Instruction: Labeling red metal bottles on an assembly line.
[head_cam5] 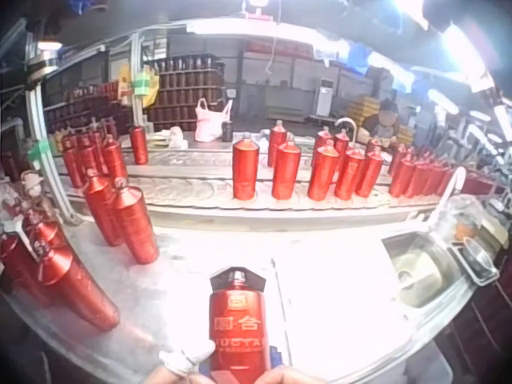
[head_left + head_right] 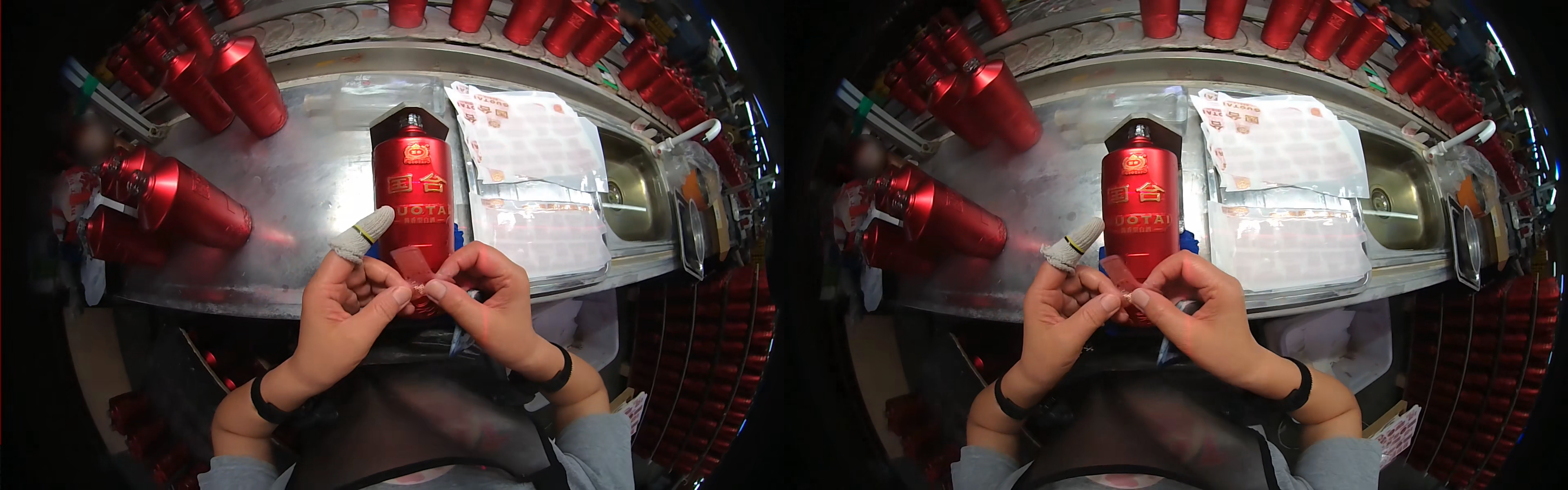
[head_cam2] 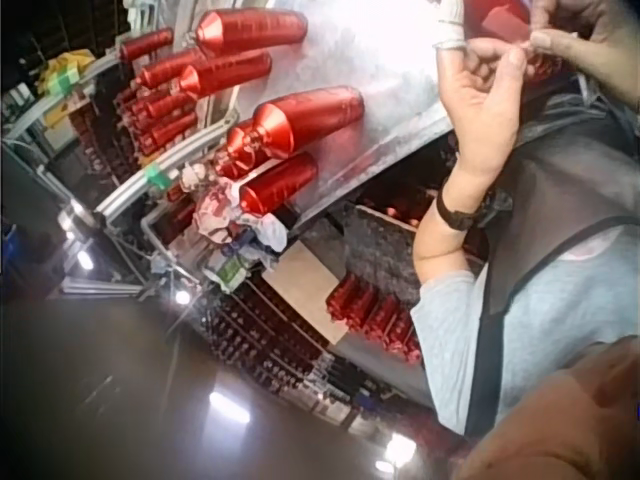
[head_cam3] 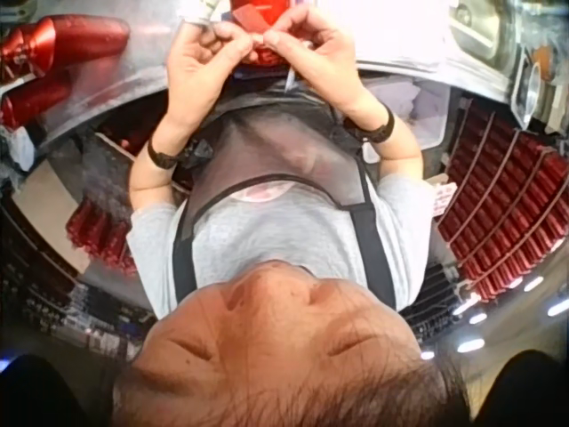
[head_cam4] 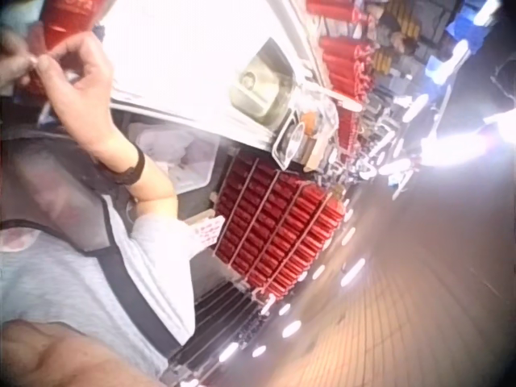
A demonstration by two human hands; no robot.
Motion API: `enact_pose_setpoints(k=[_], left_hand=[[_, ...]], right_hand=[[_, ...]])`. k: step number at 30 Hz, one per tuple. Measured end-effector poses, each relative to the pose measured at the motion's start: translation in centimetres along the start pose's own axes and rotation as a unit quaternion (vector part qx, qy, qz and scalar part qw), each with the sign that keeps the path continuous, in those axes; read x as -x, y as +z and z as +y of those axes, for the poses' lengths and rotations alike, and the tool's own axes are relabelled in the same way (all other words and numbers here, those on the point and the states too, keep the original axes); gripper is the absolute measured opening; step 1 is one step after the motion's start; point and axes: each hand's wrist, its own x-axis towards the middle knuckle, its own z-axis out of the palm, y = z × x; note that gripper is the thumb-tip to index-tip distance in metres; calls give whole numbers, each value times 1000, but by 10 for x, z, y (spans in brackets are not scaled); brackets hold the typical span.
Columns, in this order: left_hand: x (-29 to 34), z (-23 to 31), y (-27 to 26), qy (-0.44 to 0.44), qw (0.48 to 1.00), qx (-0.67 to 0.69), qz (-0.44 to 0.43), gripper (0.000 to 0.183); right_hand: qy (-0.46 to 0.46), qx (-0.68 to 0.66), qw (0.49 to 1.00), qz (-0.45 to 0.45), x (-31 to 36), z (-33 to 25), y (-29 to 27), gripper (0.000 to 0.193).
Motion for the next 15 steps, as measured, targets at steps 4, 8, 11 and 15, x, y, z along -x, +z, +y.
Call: enact_pose_setpoints(k=[4, 8, 11, 15], left_hand=[[-6, -2, -2, -6, 997, -73, 37, 69], [-9, -8, -5, 0, 990, -126, 57, 69], [-10, -6, -5, -24, 990, -128, 62, 69], [-12, -5, -6, -36, 989, -131, 61, 70]], right_hand=[[15, 92, 995, 30, 1, 11, -5, 9], [35, 118, 992, 37, -2, 12, -4, 11], [47, 107, 992, 38, -4, 11, -5, 14], [70, 95, 992, 33, -7, 8, -5, 16]])
